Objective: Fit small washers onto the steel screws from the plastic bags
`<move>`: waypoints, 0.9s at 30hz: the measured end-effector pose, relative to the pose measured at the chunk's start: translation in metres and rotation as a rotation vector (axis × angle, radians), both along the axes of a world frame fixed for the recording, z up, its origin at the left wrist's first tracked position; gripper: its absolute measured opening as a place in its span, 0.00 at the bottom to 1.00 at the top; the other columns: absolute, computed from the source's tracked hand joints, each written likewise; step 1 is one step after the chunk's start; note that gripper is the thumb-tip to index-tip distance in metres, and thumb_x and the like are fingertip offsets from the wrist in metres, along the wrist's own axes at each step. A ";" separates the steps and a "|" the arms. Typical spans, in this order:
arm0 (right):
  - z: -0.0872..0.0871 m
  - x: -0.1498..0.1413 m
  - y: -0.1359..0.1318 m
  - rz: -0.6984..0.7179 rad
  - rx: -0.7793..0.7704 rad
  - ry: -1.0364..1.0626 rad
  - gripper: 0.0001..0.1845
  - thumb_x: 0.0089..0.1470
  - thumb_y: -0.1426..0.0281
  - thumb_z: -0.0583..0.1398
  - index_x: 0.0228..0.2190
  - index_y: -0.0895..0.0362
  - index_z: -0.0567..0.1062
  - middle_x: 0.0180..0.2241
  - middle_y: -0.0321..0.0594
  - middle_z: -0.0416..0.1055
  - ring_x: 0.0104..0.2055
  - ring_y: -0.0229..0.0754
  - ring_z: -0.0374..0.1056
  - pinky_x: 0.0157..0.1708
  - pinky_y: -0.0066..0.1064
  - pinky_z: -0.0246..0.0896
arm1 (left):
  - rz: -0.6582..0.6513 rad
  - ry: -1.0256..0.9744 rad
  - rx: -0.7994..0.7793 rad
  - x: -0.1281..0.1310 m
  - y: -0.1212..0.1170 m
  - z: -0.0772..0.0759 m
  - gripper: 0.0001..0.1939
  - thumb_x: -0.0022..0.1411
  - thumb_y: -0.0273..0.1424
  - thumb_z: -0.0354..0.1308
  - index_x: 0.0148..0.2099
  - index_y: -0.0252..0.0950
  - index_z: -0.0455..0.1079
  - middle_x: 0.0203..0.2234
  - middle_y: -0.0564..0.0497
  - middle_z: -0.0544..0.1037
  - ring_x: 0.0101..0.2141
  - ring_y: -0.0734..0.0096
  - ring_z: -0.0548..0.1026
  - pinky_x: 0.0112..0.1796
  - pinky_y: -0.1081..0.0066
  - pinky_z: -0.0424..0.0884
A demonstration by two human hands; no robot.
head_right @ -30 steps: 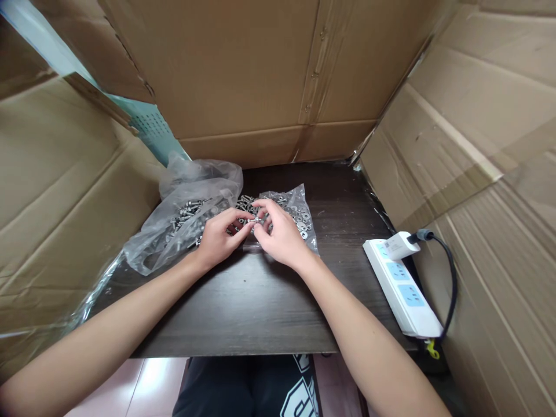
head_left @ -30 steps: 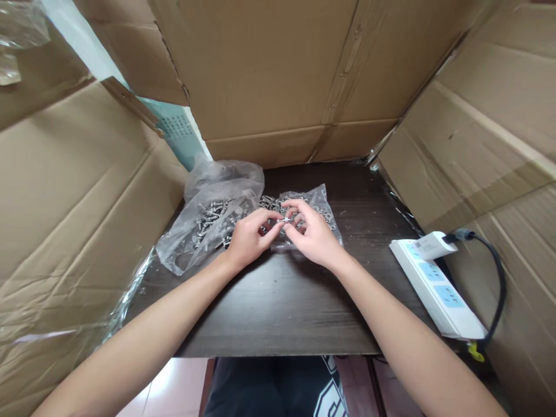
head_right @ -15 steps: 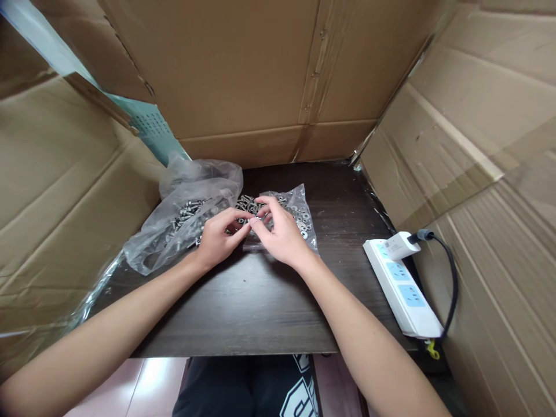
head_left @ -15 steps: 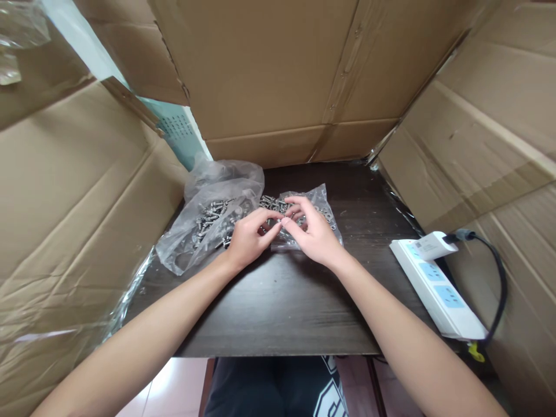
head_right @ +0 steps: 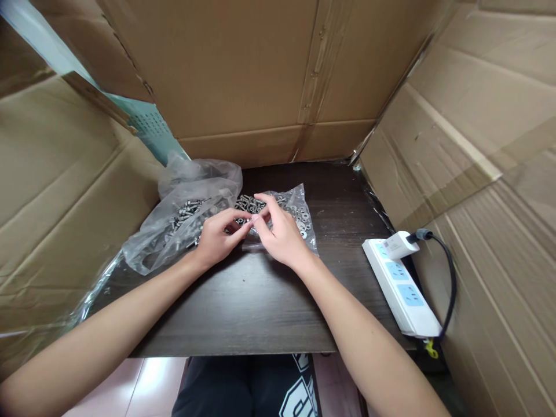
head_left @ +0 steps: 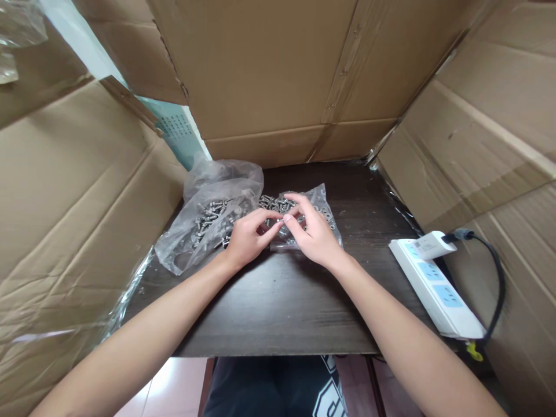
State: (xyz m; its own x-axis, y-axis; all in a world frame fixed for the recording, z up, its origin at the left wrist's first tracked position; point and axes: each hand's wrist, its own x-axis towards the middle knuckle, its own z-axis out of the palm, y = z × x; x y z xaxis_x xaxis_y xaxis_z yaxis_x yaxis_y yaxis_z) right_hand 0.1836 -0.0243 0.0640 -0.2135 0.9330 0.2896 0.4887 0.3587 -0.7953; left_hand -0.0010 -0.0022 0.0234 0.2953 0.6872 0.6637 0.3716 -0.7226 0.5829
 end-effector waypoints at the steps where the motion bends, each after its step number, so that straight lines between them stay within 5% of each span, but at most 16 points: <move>1: 0.001 0.000 0.000 0.007 0.004 0.007 0.24 0.63 0.69 0.56 0.59 0.52 0.66 0.39 0.40 0.74 0.41 0.45 0.71 0.38 0.39 0.68 | -0.003 0.001 0.001 0.000 0.000 0.000 0.05 0.70 0.30 0.62 0.44 0.36 0.77 0.32 0.51 0.81 0.26 0.77 0.76 0.29 0.77 0.73; 5: 0.001 -0.001 0.000 -0.001 0.084 0.042 0.35 0.52 0.75 0.59 0.61 0.50 0.64 0.47 0.44 0.71 0.50 0.47 0.69 0.40 0.37 0.70 | -0.005 -0.004 -0.009 0.001 0.000 -0.001 0.06 0.70 0.32 0.62 0.45 0.36 0.77 0.34 0.51 0.81 0.27 0.76 0.77 0.30 0.76 0.74; 12: 0.002 -0.001 0.001 0.006 -0.078 0.011 0.23 0.65 0.66 0.56 0.60 0.52 0.66 0.39 0.40 0.76 0.42 0.46 0.73 0.38 0.39 0.67 | 0.000 0.002 -0.014 0.000 0.000 -0.001 0.05 0.71 0.30 0.60 0.45 0.36 0.76 0.33 0.51 0.80 0.26 0.76 0.75 0.29 0.76 0.72; 20: 0.001 -0.001 0.000 0.034 -0.001 0.058 0.32 0.54 0.74 0.60 0.61 0.51 0.65 0.46 0.43 0.72 0.49 0.46 0.71 0.38 0.34 0.69 | -0.007 -0.005 -0.030 0.001 0.000 -0.002 0.07 0.71 0.33 0.61 0.46 0.36 0.77 0.35 0.50 0.80 0.27 0.75 0.76 0.30 0.75 0.73; 27: 0.001 0.000 0.000 0.013 -0.090 0.046 0.14 0.66 0.65 0.54 0.49 0.53 0.74 0.30 0.36 0.73 0.33 0.42 0.71 0.35 0.36 0.66 | -0.026 -0.009 -0.015 0.001 -0.001 -0.002 0.07 0.71 0.33 0.60 0.46 0.36 0.76 0.34 0.50 0.80 0.26 0.76 0.75 0.29 0.76 0.72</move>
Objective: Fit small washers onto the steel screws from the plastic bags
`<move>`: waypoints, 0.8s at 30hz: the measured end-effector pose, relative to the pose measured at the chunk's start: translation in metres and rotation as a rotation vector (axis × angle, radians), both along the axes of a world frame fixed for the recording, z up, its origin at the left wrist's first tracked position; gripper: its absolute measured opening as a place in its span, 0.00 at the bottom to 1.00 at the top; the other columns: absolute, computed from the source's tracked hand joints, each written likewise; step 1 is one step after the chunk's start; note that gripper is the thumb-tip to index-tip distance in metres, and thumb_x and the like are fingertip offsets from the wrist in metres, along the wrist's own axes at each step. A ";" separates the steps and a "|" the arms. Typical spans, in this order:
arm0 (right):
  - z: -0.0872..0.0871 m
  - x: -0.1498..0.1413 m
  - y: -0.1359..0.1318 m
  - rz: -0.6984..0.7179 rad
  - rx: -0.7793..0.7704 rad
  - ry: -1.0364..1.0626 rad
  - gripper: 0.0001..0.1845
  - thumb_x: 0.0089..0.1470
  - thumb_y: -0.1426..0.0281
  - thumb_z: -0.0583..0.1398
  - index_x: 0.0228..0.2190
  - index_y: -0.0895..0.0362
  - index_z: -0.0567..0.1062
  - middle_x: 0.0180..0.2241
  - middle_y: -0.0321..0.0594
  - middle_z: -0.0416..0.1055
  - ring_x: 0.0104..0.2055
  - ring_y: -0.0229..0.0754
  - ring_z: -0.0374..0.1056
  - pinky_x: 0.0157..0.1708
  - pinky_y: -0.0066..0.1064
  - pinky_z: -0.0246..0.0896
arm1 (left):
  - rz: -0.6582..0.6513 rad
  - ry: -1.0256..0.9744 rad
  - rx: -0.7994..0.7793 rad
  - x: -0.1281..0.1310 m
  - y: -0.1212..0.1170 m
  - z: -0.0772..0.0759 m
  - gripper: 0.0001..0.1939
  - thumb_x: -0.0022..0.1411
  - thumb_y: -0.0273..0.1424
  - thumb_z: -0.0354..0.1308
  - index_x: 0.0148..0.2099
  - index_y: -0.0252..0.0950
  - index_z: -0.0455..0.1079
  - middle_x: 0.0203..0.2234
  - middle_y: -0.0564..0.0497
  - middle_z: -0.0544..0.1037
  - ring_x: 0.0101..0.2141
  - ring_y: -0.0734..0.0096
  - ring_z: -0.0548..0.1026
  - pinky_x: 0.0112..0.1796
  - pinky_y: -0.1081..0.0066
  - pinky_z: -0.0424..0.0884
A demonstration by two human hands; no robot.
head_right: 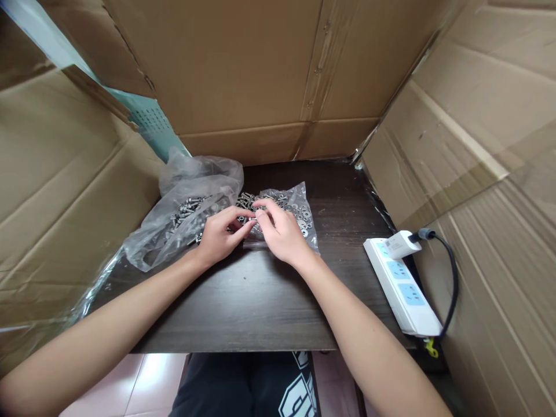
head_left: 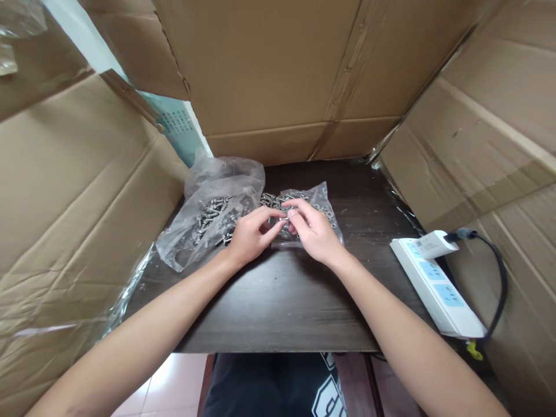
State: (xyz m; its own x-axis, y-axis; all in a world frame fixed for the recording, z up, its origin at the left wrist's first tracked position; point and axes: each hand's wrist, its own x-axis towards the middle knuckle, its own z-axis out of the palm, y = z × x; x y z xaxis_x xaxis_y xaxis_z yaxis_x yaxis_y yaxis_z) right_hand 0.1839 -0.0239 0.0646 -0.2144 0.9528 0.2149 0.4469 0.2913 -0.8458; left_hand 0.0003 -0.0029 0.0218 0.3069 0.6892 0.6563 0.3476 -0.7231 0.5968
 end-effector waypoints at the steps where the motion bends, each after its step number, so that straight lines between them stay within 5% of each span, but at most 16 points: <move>1: 0.000 0.000 0.000 0.006 0.015 -0.004 0.14 0.64 0.66 0.55 0.49 0.53 0.74 0.32 0.37 0.74 0.33 0.42 0.71 0.35 0.35 0.66 | -0.004 -0.003 0.003 0.000 0.000 0.000 0.06 0.72 0.33 0.60 0.46 0.36 0.76 0.34 0.50 0.80 0.25 0.77 0.75 0.29 0.76 0.72; 5: 0.001 -0.001 0.000 0.037 0.070 0.006 0.18 0.57 0.70 0.58 0.50 0.54 0.72 0.41 0.41 0.74 0.36 0.42 0.71 0.32 0.32 0.65 | -0.020 -0.017 0.002 0.000 -0.001 0.001 0.06 0.71 0.32 0.60 0.46 0.36 0.75 0.35 0.50 0.81 0.26 0.77 0.76 0.29 0.76 0.72; 12: 0.003 -0.001 -0.002 0.017 0.114 -0.076 0.11 0.64 0.65 0.56 0.45 0.54 0.75 0.27 0.34 0.71 0.28 0.39 0.67 0.33 0.32 0.62 | -0.031 0.013 -0.030 0.001 0.000 -0.001 0.06 0.71 0.31 0.59 0.46 0.36 0.75 0.36 0.50 0.81 0.27 0.76 0.76 0.30 0.76 0.73; 18: 0.004 0.000 -0.002 0.036 0.150 -0.129 0.14 0.68 0.67 0.50 0.43 0.54 0.76 0.35 0.39 0.78 0.34 0.42 0.72 0.38 0.32 0.63 | -0.017 -0.006 0.014 0.001 0.000 -0.002 0.05 0.70 0.30 0.61 0.46 0.35 0.75 0.36 0.50 0.81 0.25 0.78 0.75 0.30 0.77 0.72; 24: -0.001 0.001 0.001 0.035 0.203 -0.135 0.16 0.60 0.72 0.54 0.48 0.57 0.74 0.32 0.38 0.73 0.32 0.42 0.68 0.34 0.32 0.62 | 0.000 0.002 0.031 0.000 0.000 -0.002 0.04 0.70 0.30 0.62 0.46 0.36 0.75 0.34 0.52 0.80 0.24 0.79 0.73 0.29 0.77 0.71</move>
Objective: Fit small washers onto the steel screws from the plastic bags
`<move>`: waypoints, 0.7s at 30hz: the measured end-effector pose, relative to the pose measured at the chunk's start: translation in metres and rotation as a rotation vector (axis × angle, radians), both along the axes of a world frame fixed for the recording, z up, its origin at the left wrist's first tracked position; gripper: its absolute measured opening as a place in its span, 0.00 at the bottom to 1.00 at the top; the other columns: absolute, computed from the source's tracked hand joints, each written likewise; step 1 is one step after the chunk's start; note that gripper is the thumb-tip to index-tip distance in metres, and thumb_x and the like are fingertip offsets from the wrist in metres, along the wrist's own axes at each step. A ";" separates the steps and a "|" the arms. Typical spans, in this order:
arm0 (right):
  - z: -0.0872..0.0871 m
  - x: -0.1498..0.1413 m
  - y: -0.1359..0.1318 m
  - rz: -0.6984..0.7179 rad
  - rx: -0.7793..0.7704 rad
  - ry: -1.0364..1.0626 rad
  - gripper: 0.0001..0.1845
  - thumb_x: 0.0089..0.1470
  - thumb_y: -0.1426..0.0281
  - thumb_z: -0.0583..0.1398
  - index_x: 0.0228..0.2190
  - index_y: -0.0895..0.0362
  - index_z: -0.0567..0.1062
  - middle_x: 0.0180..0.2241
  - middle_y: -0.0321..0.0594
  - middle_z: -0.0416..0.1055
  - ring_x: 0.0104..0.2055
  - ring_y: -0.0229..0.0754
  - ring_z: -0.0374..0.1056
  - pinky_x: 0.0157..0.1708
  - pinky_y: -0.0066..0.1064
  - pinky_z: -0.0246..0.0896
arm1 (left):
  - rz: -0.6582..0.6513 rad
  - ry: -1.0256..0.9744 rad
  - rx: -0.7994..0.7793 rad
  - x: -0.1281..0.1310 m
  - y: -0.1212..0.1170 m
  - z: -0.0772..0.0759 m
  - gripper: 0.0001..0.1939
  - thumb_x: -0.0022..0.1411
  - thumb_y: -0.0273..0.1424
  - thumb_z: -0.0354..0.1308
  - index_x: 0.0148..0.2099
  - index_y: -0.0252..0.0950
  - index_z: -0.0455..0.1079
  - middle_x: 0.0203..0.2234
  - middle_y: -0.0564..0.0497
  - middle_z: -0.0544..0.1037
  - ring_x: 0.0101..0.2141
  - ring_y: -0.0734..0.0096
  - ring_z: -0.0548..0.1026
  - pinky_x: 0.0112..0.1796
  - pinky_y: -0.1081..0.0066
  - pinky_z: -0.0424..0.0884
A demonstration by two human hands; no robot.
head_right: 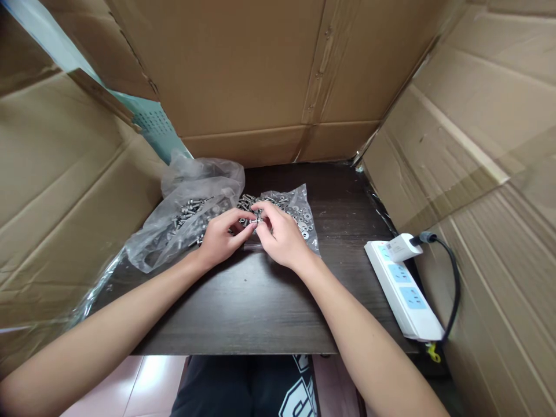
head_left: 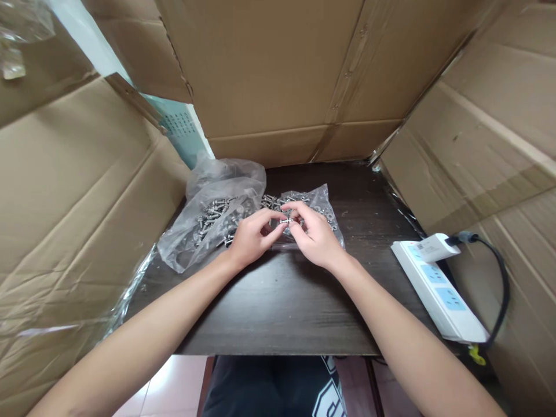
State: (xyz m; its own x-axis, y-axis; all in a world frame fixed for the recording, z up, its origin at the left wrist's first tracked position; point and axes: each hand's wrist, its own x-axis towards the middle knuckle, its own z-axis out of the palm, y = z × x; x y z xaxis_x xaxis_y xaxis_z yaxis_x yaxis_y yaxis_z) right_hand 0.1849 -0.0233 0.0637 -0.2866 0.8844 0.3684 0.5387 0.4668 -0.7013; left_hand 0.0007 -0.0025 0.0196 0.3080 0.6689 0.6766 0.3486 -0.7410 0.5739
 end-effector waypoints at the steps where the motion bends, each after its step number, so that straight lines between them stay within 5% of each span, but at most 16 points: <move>1: 0.000 0.000 0.000 -0.001 0.010 0.000 0.17 0.59 0.73 0.54 0.49 0.57 0.74 0.33 0.39 0.73 0.33 0.42 0.69 0.34 0.32 0.62 | 0.002 -0.001 0.003 0.000 0.000 0.000 0.04 0.69 0.29 0.62 0.46 0.35 0.75 0.34 0.52 0.80 0.24 0.79 0.73 0.29 0.78 0.70; 8: 0.002 0.000 -0.002 -0.014 -0.084 0.010 0.15 0.68 0.66 0.50 0.46 0.54 0.75 0.35 0.40 0.76 0.37 0.44 0.72 0.40 0.35 0.64 | -0.012 0.003 0.004 0.000 -0.001 0.001 0.04 0.69 0.29 0.62 0.45 0.35 0.76 0.33 0.53 0.79 0.23 0.80 0.72 0.29 0.78 0.70; 13: -0.001 0.000 0.001 -0.009 -0.008 0.047 0.16 0.59 0.73 0.55 0.48 0.56 0.74 0.38 0.41 0.73 0.38 0.43 0.70 0.37 0.33 0.64 | -0.010 -0.002 -0.005 0.001 -0.001 0.000 0.04 0.69 0.29 0.62 0.46 0.36 0.76 0.33 0.53 0.79 0.23 0.80 0.72 0.29 0.77 0.70; 17: 0.000 0.000 0.000 -0.017 -0.066 0.022 0.13 0.64 0.70 0.53 0.46 0.55 0.75 0.28 0.36 0.71 0.30 0.41 0.69 0.35 0.33 0.63 | -0.013 -0.001 0.005 0.000 0.000 0.000 0.04 0.69 0.29 0.62 0.45 0.36 0.76 0.33 0.53 0.79 0.23 0.80 0.72 0.29 0.77 0.70; 21: -0.001 0.000 -0.001 -0.032 -0.027 0.030 0.12 0.63 0.69 0.55 0.46 0.55 0.75 0.36 0.40 0.74 0.35 0.42 0.70 0.36 0.34 0.65 | -0.016 -0.003 -0.003 -0.001 0.000 -0.001 0.04 0.69 0.28 0.63 0.46 0.36 0.76 0.34 0.53 0.79 0.23 0.80 0.72 0.29 0.78 0.70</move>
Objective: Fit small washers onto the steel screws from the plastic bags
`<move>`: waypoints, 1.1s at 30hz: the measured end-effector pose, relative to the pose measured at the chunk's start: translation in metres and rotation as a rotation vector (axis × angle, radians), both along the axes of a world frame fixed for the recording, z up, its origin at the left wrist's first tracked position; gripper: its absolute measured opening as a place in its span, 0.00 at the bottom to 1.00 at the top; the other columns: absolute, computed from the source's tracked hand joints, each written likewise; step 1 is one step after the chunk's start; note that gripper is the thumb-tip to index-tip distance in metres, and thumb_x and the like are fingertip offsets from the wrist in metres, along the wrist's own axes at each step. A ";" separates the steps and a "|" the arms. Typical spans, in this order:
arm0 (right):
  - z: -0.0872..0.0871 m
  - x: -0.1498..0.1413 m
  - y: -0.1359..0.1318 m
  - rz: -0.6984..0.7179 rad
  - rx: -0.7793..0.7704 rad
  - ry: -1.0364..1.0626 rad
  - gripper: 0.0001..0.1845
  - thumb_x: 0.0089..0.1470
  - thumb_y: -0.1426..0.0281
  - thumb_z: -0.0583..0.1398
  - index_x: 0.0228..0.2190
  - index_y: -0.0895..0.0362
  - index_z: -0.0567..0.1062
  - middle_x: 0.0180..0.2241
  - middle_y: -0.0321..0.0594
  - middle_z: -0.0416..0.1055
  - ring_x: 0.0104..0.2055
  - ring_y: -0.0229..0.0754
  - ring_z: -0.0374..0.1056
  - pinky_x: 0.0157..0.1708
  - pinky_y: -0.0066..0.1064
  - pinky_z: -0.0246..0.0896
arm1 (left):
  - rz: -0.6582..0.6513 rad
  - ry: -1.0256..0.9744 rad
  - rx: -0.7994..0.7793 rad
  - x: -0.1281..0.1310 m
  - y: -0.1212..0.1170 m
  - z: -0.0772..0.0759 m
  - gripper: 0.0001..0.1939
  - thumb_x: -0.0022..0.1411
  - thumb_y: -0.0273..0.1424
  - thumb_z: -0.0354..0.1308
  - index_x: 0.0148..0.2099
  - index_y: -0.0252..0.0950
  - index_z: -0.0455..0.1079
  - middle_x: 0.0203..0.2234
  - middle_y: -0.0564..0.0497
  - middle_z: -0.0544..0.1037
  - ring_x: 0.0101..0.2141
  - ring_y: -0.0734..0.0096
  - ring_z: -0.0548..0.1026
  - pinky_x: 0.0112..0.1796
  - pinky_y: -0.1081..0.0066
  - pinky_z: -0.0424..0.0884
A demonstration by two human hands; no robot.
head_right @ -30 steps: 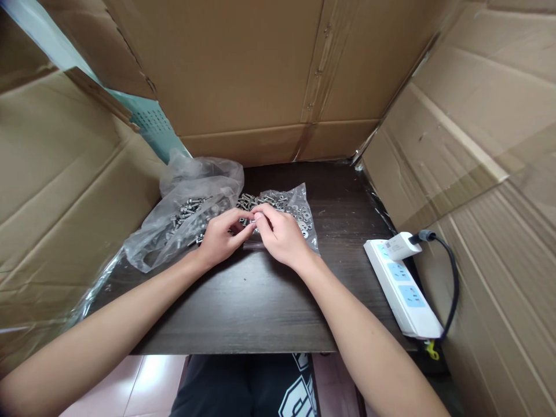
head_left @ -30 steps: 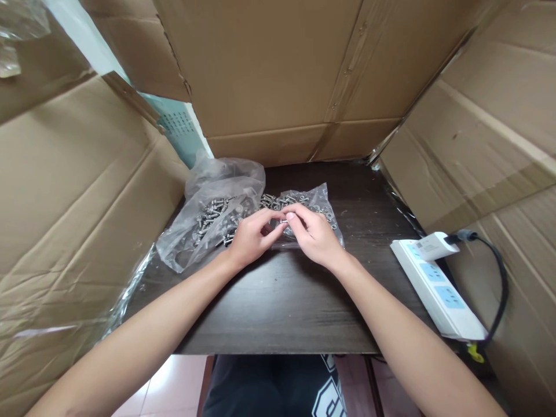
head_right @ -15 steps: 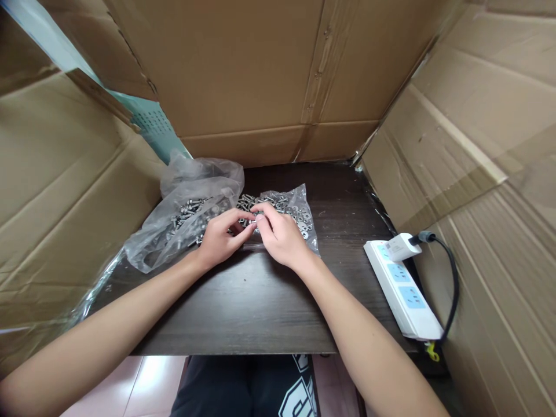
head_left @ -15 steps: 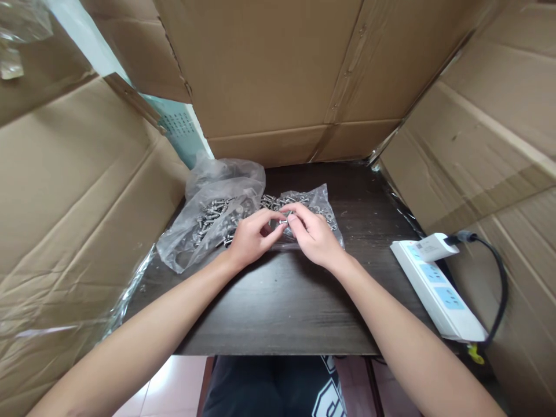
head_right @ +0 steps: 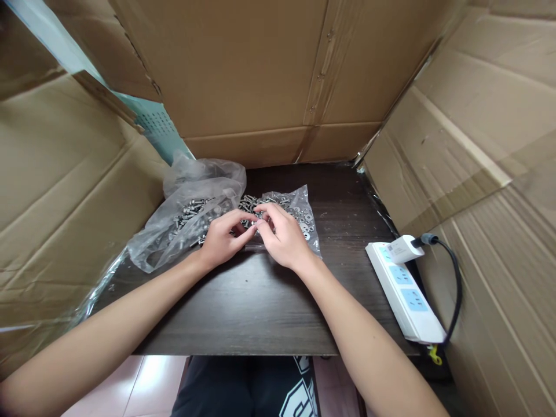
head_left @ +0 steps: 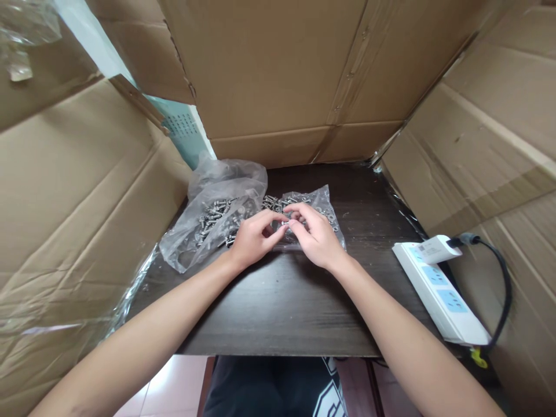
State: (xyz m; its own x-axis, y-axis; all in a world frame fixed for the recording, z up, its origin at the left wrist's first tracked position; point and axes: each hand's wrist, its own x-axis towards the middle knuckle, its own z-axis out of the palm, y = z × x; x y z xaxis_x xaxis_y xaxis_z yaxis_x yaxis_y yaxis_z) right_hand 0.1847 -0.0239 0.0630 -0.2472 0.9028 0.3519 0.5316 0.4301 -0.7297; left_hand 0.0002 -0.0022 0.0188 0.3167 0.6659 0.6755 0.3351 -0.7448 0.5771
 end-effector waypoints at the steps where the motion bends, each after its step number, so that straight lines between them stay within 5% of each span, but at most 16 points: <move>1: -0.001 0.000 0.000 0.000 0.015 -0.001 0.13 0.61 0.70 0.57 0.47 0.55 0.74 0.38 0.41 0.75 0.36 0.43 0.70 0.36 0.34 0.66 | -0.004 0.001 -0.003 0.000 0.000 0.000 0.04 0.69 0.28 0.62 0.46 0.36 0.76 0.34 0.53 0.79 0.24 0.80 0.72 0.29 0.78 0.70; 10: -0.004 -0.002 0.000 0.018 0.063 0.006 0.21 0.53 0.76 0.59 0.50 0.54 0.73 0.45 0.44 0.72 0.40 0.44 0.70 0.32 0.33 0.67 | 0.018 0.003 -0.024 0.000 -0.001 0.001 0.04 0.68 0.28 0.63 0.45 0.36 0.76 0.35 0.52 0.80 0.23 0.80 0.73 0.29 0.78 0.70; 17: 0.000 -0.001 0.001 -0.010 -0.006 0.006 0.13 0.65 0.68 0.54 0.48 0.54 0.74 0.38 0.41 0.76 0.42 0.46 0.72 0.39 0.37 0.66 | 0.053 -0.002 0.002 0.000 -0.001 0.001 0.04 0.69 0.29 0.63 0.45 0.36 0.76 0.34 0.53 0.80 0.23 0.80 0.73 0.29 0.78 0.71; 24: 0.000 -0.003 -0.001 0.018 0.052 0.048 0.23 0.52 0.76 0.59 0.51 0.55 0.72 0.46 0.45 0.71 0.47 0.46 0.70 0.34 0.32 0.67 | 0.046 -0.007 -0.008 0.000 -0.001 0.003 0.04 0.69 0.29 0.62 0.45 0.36 0.76 0.36 0.51 0.81 0.26 0.78 0.75 0.29 0.78 0.72; 29: 0.002 -0.003 0.000 -0.061 0.103 0.087 0.13 0.60 0.73 0.56 0.47 0.54 0.73 0.36 0.40 0.70 0.37 0.43 0.69 0.35 0.34 0.65 | 0.054 0.002 -0.029 0.000 -0.001 0.003 0.05 0.69 0.31 0.62 0.45 0.36 0.76 0.35 0.51 0.81 0.23 0.78 0.74 0.29 0.77 0.72; 33: 0.001 -0.001 0.002 -0.088 0.132 0.079 0.15 0.60 0.75 0.54 0.47 0.55 0.73 0.34 0.38 0.68 0.34 0.41 0.67 0.35 0.34 0.64 | 0.058 0.008 -0.033 0.000 -0.001 0.002 0.04 0.69 0.31 0.62 0.44 0.36 0.76 0.35 0.52 0.81 0.23 0.78 0.74 0.30 0.76 0.72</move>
